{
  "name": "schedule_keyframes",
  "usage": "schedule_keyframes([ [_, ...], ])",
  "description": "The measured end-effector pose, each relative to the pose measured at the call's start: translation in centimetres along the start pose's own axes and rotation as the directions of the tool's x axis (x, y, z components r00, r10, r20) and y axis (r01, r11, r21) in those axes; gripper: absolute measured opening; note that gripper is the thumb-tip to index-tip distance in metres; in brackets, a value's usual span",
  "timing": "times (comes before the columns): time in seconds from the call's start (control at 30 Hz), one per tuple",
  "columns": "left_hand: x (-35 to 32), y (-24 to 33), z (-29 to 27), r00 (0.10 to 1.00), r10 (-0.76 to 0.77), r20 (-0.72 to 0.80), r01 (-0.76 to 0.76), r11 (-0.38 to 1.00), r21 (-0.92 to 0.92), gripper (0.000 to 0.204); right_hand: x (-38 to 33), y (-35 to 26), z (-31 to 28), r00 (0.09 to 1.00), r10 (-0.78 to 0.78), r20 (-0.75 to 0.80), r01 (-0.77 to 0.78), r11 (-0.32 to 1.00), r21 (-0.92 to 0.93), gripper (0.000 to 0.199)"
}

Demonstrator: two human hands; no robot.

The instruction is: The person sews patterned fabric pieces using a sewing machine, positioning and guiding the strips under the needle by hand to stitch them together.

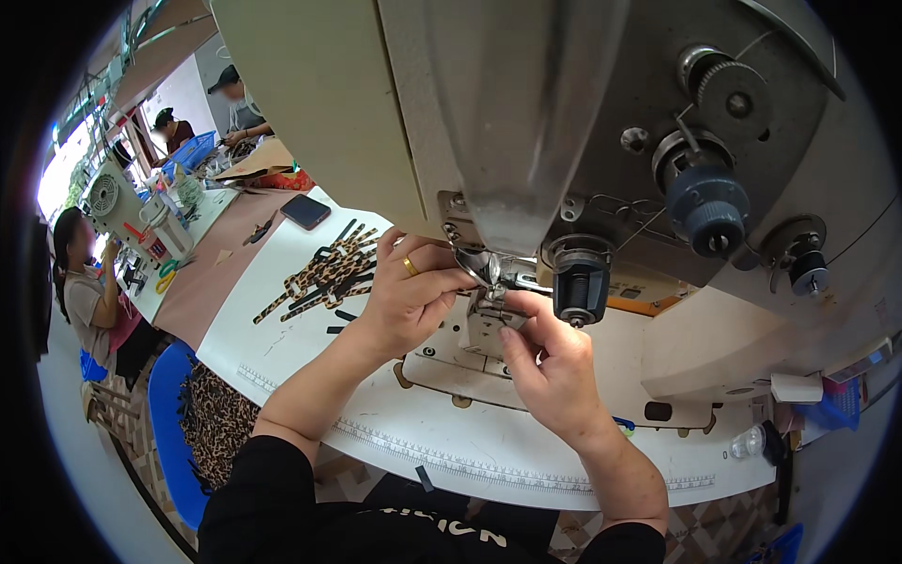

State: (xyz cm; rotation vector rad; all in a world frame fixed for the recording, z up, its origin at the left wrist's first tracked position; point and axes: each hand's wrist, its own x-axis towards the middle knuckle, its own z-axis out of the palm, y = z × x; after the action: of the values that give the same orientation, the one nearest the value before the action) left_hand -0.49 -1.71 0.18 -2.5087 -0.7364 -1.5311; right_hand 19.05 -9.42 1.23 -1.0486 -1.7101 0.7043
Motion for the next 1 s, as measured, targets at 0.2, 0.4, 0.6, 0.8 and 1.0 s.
schedule_keyframes([
  [0.2,-0.4,0.7,-0.1,1.0,-0.002,-0.021,0.003,0.999,0.037,0.029,0.0,-0.3,-0.2,1.0,-0.014,0.023,0.015,1.0,-0.017,0.03],
  [0.4,-0.1,1.7,-0.1,0.997,0.043,-0.065,-0.038,0.997,0.071,0.031,-0.2,-0.6,-0.4,1.0,0.003,0.016,-0.003,1.0,0.001,0.03],
  [0.6,-0.2,3.9,-0.5,0.998,0.058,-0.012,-0.054,0.975,0.215,0.028,-0.2,-1.4,-0.2,1.0,0.014,-0.004,-0.014,1.0,0.001,0.027],
  [0.8,-0.6,4.1,-1.2,0.999,0.033,0.022,-0.037,0.975,0.22,0.034,-0.4,-1.5,0.9,1.0,-0.007,0.022,0.006,1.0,0.011,0.024],
  [1.0,0.2,3.5,-3.9,0.896,-0.32,0.308,0.429,0.805,-0.41,0.03,-0.8,-0.5,0.8,0.998,-0.002,0.057,-0.008,0.984,0.178,0.03],
])
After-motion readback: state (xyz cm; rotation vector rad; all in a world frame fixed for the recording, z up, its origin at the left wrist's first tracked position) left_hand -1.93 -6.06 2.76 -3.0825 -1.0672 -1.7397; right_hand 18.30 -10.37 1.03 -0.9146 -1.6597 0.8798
